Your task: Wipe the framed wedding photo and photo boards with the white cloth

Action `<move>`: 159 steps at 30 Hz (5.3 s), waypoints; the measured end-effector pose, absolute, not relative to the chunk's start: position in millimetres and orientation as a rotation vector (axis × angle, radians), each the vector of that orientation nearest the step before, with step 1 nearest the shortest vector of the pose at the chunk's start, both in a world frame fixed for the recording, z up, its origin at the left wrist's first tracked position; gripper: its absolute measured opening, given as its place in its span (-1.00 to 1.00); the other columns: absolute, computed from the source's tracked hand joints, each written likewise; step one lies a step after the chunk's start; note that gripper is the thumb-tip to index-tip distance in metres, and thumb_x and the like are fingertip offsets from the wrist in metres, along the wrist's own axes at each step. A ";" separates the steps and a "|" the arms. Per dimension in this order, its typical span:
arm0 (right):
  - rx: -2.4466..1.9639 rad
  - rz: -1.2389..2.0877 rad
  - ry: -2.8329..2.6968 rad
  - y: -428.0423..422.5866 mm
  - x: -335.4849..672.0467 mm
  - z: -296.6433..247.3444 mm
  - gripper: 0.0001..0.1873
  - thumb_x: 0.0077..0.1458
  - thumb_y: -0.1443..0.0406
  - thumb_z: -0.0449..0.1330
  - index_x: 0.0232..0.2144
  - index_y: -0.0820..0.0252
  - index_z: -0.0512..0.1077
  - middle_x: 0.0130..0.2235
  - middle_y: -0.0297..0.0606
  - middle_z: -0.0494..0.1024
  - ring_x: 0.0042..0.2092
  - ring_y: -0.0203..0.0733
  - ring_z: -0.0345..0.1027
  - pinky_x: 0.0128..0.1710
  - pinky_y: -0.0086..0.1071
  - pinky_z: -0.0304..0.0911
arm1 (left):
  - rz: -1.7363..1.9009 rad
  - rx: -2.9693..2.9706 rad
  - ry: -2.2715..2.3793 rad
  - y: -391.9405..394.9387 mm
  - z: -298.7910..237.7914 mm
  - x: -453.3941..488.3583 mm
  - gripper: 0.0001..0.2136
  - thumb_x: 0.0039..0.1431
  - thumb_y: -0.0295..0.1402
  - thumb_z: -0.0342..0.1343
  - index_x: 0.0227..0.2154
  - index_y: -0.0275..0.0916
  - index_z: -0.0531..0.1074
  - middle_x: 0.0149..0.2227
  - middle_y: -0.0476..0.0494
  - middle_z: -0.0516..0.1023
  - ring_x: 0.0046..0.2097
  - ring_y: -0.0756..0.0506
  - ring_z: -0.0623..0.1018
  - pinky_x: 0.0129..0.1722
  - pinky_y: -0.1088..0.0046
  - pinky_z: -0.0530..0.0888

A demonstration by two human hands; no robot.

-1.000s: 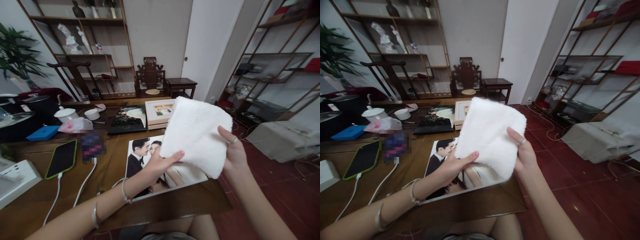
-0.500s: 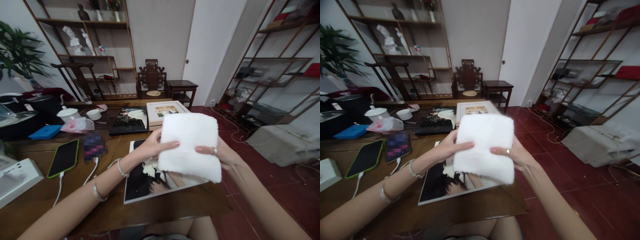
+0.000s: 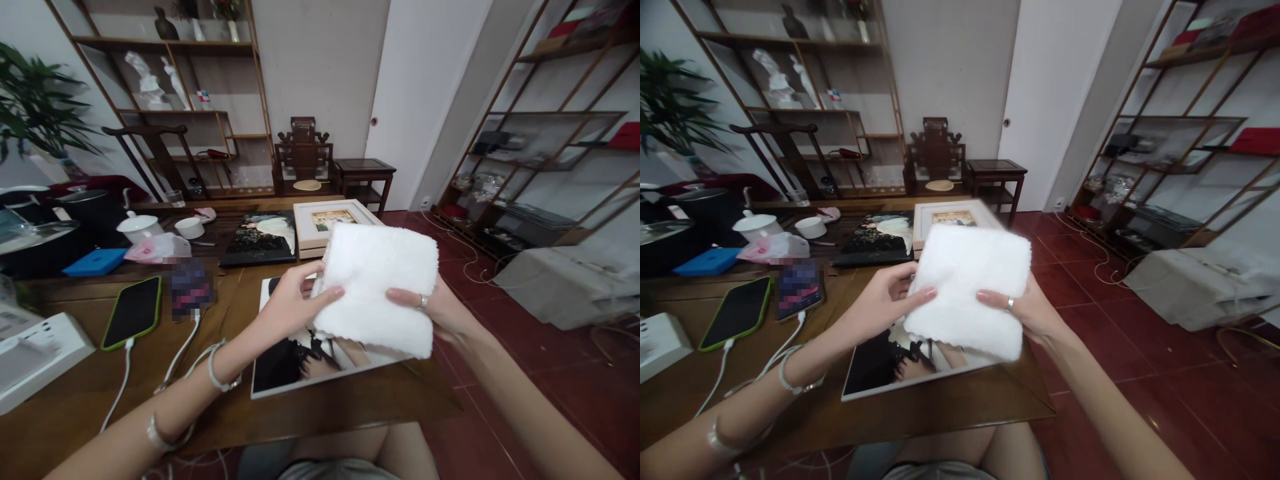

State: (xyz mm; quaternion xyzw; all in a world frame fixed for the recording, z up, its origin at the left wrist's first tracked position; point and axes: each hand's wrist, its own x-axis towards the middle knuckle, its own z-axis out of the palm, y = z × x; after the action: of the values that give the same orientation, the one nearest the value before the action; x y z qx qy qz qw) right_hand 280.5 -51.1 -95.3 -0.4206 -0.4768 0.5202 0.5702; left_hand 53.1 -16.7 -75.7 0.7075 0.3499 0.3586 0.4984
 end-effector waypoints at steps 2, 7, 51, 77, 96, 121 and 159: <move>-1.019 1.124 -1.159 -52.6 278.7 -98.0 -0.32 -0.26 0.37 0.38 -0.02 0.10 0.33 -0.03 -0.18 0.48 -0.05 0.04 0.37 -0.10 -0.10 0.35 | 0.872 1.715 0.855 -24.3 -77.8 52.4 -0.74 0.05 -0.29 0.16 -0.21 -0.30 0.41 -0.15 -0.22 0.52 -0.20 -0.13 0.54 -0.25 0.35 0.50; -1.140 0.899 -1.384 -60.4 286.5 -97.1 -0.44 -0.25 0.31 0.38 -0.10 0.10 0.39 -0.06 -0.20 0.49 -0.08 0.05 0.36 -0.07 -0.06 0.30 | 0.879 1.870 0.966 -40.7 -84.7 49.5 -0.83 0.07 -0.30 0.13 -0.30 -0.26 0.40 -0.30 -0.12 0.53 -0.30 -0.10 0.55 -0.33 0.42 0.50; -1.157 -0.247 -2.470 -33.5 291.7 -136.1 -0.71 -0.25 0.62 -0.03 -0.77 0.22 0.23 0.22 -0.11 0.15 0.26 0.14 -0.16 0.17 0.16 -0.10 | 0.503 2.318 1.965 -75.5 -148.9 13.2 -0.62 0.23 -0.17 -0.17 -0.03 -0.33 0.29 0.23 -0.47 0.09 0.26 -0.33 0.09 0.06 0.00 0.23; -1.233 -0.037 -2.570 -44.8 260.9 -132.8 -0.73 -0.27 0.58 -0.02 -0.57 0.25 0.41 0.16 -0.02 0.26 0.25 0.17 -0.12 0.15 0.22 -0.12 | 0.662 2.230 1.524 -58.0 -150.9 -16.7 -0.53 0.22 -0.17 -0.07 0.17 -0.14 0.12 0.28 -0.20 0.07 0.30 -0.18 0.00 0.20 0.03 0.10; -1.162 0.052 -2.567 -108.6 254.6 -115.8 -0.72 -0.29 0.54 0.03 -0.54 0.15 0.43 0.15 -0.13 0.30 0.28 0.11 -0.21 0.21 0.13 -0.14 | 0.630 2.337 1.536 -59.2 -153.3 -15.2 -0.59 0.28 -0.22 -0.17 0.17 -0.14 0.13 0.29 -0.19 0.03 0.31 -0.16 -0.02 0.18 0.01 0.12; -1.032 0.146 -2.717 -116.8 236.9 -125.4 -0.77 -0.19 0.48 0.15 -0.51 0.10 0.53 0.24 -0.30 0.11 0.27 0.17 -0.20 0.21 0.14 -0.22 | 0.571 2.367 1.537 -59.6 -152.0 -15.5 -0.56 0.29 -0.24 -0.21 0.21 -0.14 0.05 0.30 -0.19 -0.01 0.31 -0.15 -0.05 0.19 0.07 0.13; -1.356 0.032 -2.563 -7.5 233.1 -121.8 -0.69 -0.01 0.47 0.00 -0.22 0.30 0.43 0.04 0.06 0.39 0.26 0.02 -0.11 0.20 0.05 -0.17 | 0.555 2.352 1.533 -56.6 -149.5 -14.4 -0.59 0.27 -0.25 -0.18 0.15 -0.24 0.17 0.29 -0.24 0.04 0.30 -0.16 0.01 0.18 0.06 0.13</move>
State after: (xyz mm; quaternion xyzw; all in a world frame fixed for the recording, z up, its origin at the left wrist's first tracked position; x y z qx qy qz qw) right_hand 233.1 -7.5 -121.8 -0.4642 -0.8774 0.0110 0.1206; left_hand -14.4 -56.6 -149.5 0.8139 0.5303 0.1920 0.1395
